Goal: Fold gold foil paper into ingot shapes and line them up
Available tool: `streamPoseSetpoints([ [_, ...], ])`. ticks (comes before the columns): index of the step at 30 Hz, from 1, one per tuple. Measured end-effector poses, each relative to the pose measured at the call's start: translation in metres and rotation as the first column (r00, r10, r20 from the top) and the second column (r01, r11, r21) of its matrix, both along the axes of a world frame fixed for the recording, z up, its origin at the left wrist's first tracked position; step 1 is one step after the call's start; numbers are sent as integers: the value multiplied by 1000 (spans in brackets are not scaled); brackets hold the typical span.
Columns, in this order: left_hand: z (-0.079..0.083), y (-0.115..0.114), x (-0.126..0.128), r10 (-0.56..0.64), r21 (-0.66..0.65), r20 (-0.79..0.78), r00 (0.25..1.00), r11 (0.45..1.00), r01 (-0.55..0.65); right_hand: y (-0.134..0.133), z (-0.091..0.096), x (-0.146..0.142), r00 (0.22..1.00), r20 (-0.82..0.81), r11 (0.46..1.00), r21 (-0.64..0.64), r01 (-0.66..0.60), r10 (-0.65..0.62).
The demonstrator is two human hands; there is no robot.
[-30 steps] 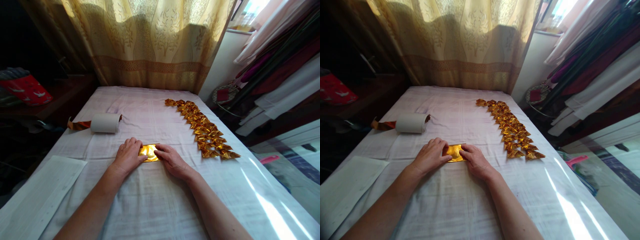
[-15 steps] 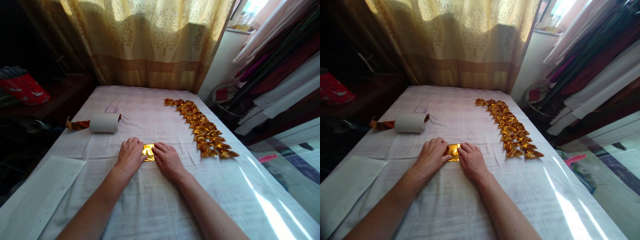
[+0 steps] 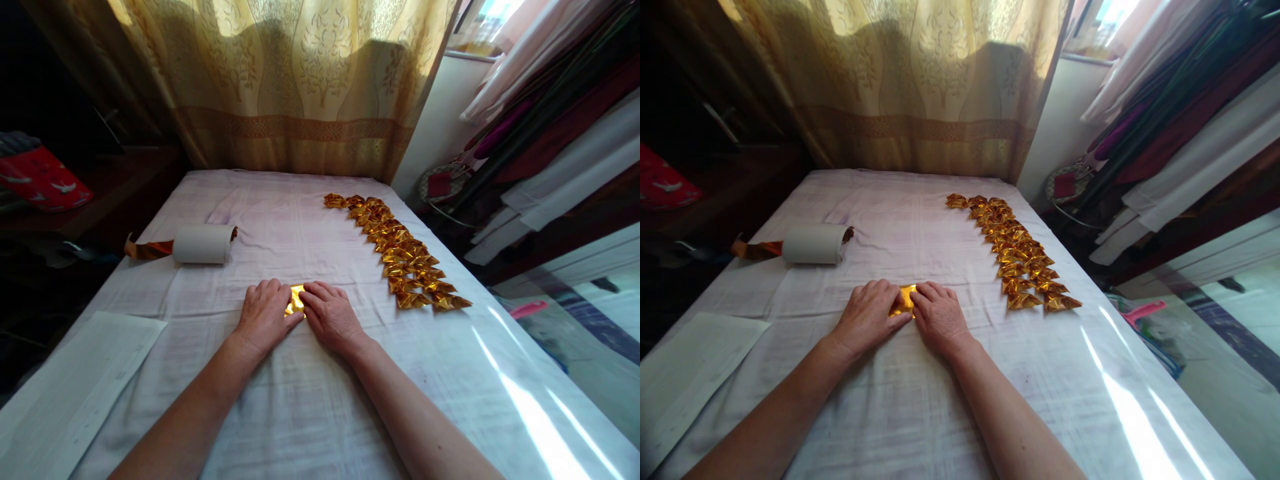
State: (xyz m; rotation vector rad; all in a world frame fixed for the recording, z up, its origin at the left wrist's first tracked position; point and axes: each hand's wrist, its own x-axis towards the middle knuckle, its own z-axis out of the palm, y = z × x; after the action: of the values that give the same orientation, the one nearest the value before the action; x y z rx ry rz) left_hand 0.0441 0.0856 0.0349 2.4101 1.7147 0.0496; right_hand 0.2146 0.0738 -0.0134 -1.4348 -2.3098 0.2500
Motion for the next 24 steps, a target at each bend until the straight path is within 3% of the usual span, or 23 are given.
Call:
streamPoseSetpoints([
  [10,14,15,-31,-62,-211,35,997,975,68,0,0,1,1000,-15,1000,12,1,-1],
  [19,13,20,-42,-70,-246,68,995,966,85,0,-5,4,999,-45,1000,23,0,1],
  [24,8,21,-44,-89,-228,73,993,968,103,-4,-2,-11,984,-108,989,20,146,-143],
])
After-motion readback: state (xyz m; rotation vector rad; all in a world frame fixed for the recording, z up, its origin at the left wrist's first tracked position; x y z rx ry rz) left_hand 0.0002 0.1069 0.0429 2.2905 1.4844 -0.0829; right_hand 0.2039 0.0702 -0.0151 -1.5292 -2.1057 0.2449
